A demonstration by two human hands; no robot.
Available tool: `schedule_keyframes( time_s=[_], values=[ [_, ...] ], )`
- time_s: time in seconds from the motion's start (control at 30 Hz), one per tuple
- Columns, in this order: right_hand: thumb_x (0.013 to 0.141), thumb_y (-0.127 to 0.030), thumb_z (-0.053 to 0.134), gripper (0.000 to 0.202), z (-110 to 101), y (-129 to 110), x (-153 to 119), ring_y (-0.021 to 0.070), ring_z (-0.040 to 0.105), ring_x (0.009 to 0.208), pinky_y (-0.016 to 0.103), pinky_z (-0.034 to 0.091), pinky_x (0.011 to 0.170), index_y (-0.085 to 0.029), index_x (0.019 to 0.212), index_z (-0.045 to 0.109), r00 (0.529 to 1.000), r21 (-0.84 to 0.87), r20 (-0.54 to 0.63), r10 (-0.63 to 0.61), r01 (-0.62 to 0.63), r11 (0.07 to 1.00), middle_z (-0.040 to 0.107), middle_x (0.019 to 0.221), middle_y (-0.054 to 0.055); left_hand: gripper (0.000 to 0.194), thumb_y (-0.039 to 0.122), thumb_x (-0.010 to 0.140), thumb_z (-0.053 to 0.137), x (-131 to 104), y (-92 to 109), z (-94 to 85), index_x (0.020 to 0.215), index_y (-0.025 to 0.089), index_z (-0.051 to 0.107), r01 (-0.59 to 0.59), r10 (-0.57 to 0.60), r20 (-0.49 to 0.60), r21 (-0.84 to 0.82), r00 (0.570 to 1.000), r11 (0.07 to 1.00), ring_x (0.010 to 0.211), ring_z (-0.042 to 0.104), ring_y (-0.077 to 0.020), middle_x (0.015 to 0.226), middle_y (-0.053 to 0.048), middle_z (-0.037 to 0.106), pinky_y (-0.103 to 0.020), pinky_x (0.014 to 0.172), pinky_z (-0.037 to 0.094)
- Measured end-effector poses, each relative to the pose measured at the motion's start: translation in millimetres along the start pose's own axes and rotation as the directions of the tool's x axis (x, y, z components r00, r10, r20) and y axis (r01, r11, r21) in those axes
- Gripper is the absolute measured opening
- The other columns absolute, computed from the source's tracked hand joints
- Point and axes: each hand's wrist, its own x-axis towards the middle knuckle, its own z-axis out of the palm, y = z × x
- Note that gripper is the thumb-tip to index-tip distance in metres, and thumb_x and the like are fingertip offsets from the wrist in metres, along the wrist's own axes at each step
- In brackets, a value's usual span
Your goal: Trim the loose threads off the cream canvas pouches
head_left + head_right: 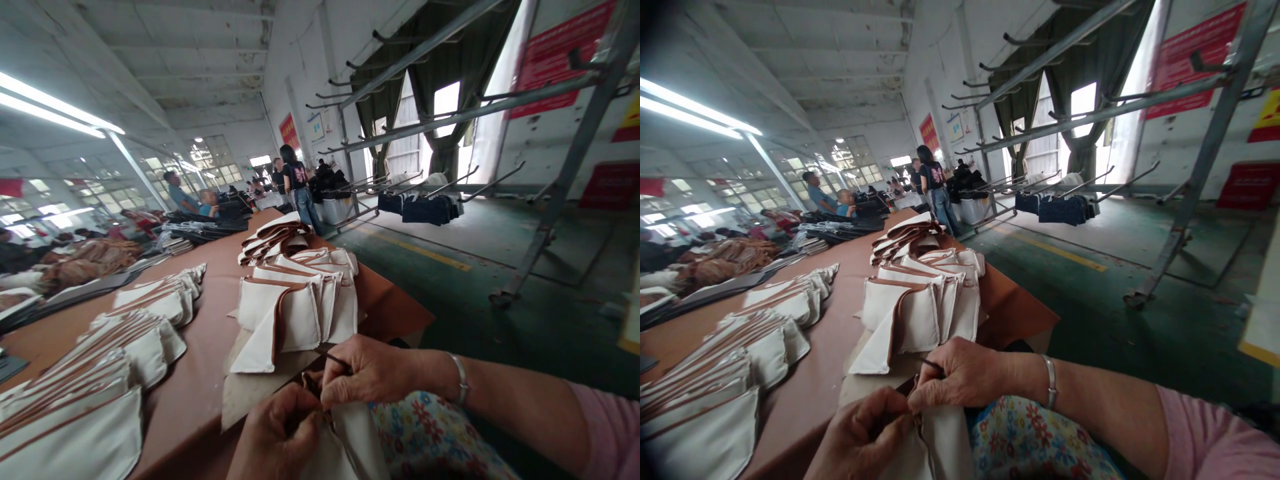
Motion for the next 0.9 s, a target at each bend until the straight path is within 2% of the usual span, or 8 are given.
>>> schedule_keyframes(
  time_s=[0.17, 0.37, 0.43, 0.5, 0.57, 0.67, 0.8, 0.9],
  values=[
    [0.077, -0.019, 0.067, 0.010, 3.3, 2.7, 5.8, 0.0061, 0.047, 0.058, 0.014, 0.035, 0.051, -0.010, 0.075, 0.066, 0.999, -0.079, 0.043, -0.027, 0.030, 0.996, 0.058, 0.064, -0.004, 0.015, 0.025, 0.072, 0.066, 2.0, -3.8, 1.9, 0.060, 0.017, 0.061, -0.062, 0.067, -0.048, 0.099, 0.997, 0.993, 0.054, 0.038, -0.0105, 0.054, 0.004, 0.048, -0.019, 0.047, 0.029],
    [0.079, -0.037, 0.070, 0.026, 1.7, 17.9, -0.4, 0.0035, 0.036, 0.036, 0.013, 0.027, 0.033, -0.011, 0.081, 0.068, 0.982, 0.215, 0.017, 0.188, -0.188, 0.958, 0.048, 0.050, -0.008, 0.025, 0.035, 0.071, 0.074, 10.3, -29.7, -12.2, 0.080, 0.019, 0.057, -0.007, 0.027, 0.091, -0.212, 0.995, 0.977, 0.056, 0.048, -0.0109, 0.065, 0.003, 0.060, -0.019, 0.051, 0.038],
    [0.080, -0.042, 0.069, 0.029, 0.8, 21.5, -3.1, 0.0046, 0.037, 0.031, 0.014, 0.027, 0.029, -0.012, 0.083, 0.067, 0.970, 0.263, 0.033, 0.241, -0.241, 0.934, 0.048, 0.048, -0.008, 0.029, 0.038, 0.074, 0.074, 8.4, -36.4, -17.5, 0.092, 0.020, 0.059, -0.068, 0.078, 0.047, -0.201, 0.996, 0.977, 0.065, 0.058, -0.0137, 0.075, 0.001, 0.066, -0.020, 0.057, 0.045],
    [0.081, -0.043, 0.069, 0.030, 0.9, 23.8, -4.4, 0.0048, 0.039, 0.031, 0.014, 0.027, 0.028, -0.013, 0.083, 0.068, 0.968, 0.263, 0.042, 0.247, -0.249, 0.932, 0.050, 0.049, -0.007, 0.020, 0.034, 0.080, 0.071, 4.4, -39.2, -20.9, 0.092, 0.022, 0.061, -0.219, 0.217, -0.023, -0.075, 0.976, 0.973, 0.072, 0.063, -0.0148, 0.079, 0.001, 0.066, -0.021, 0.066, 0.050],
    [0.081, -0.043, 0.068, 0.030, 2.1, 25.2, -4.4, 0.0042, 0.038, 0.032, 0.014, 0.026, 0.029, -0.013, 0.082, 0.069, 0.969, 0.242, 0.043, 0.242, -0.245, 0.939, 0.052, 0.050, -0.006, 0.007, 0.025, 0.086, 0.065, 0.7, -39.1, -22.2, 0.092, 0.022, 0.063, -0.421, 0.426, -0.026, 0.111, 0.904, 0.900, 0.076, 0.065, -0.0141, 0.085, 0.000, 0.066, -0.021, 0.071, 0.051],
    [0.081, -0.043, 0.068, 0.031, 5.0, 25.9, -3.5, 0.0041, 0.040, 0.034, 0.014, 0.027, 0.032, -0.013, 0.084, 0.071, 0.971, 0.231, 0.029, 0.238, -0.238, 0.943, 0.054, 0.051, -0.005, 0.017, 0.012, 0.090, 0.058, -1.5, -36.5, -22.3, 0.102, 0.022, 0.065, -0.634, 0.666, 0.083, 0.412, 0.742, 0.655, 0.078, 0.065, -0.0141, 0.093, -0.004, 0.066, -0.022, 0.072, 0.052],
    [0.080, -0.044, 0.068, 0.031, 8.7, 26.5, -3.5, 0.0052, 0.042, 0.036, 0.015, 0.029, 0.035, -0.013, 0.084, 0.072, 0.971, 0.239, 0.002, 0.237, -0.231, 0.943, 0.057, 0.052, -0.003, 0.021, 0.007, 0.088, 0.059, -0.1, -32.0, -21.5, 0.105, 0.017, 0.066, -0.678, 0.807, 0.171, 0.653, 0.565, 0.336, 0.084, 0.064, -0.0170, 0.094, -0.006, 0.068, -0.028, 0.081, 0.050],
    [0.080, -0.044, 0.069, 0.032, 10.7, 28.4, -3.7, 0.0056, 0.042, 0.038, 0.016, 0.030, 0.036, -0.013, 0.086, 0.073, 0.970, 0.236, -0.019, 0.242, -0.231, 0.944, 0.057, 0.052, -0.003, 0.019, 0.006, 0.090, 0.056, 0.0, -30.8, -19.9, 0.103, 0.015, 0.066, -0.669, 0.846, 0.202, 0.710, 0.493, 0.220, 0.082, 0.063, -0.0163, 0.089, -0.005, 0.068, -0.031, 0.085, 0.047]
  ],
)
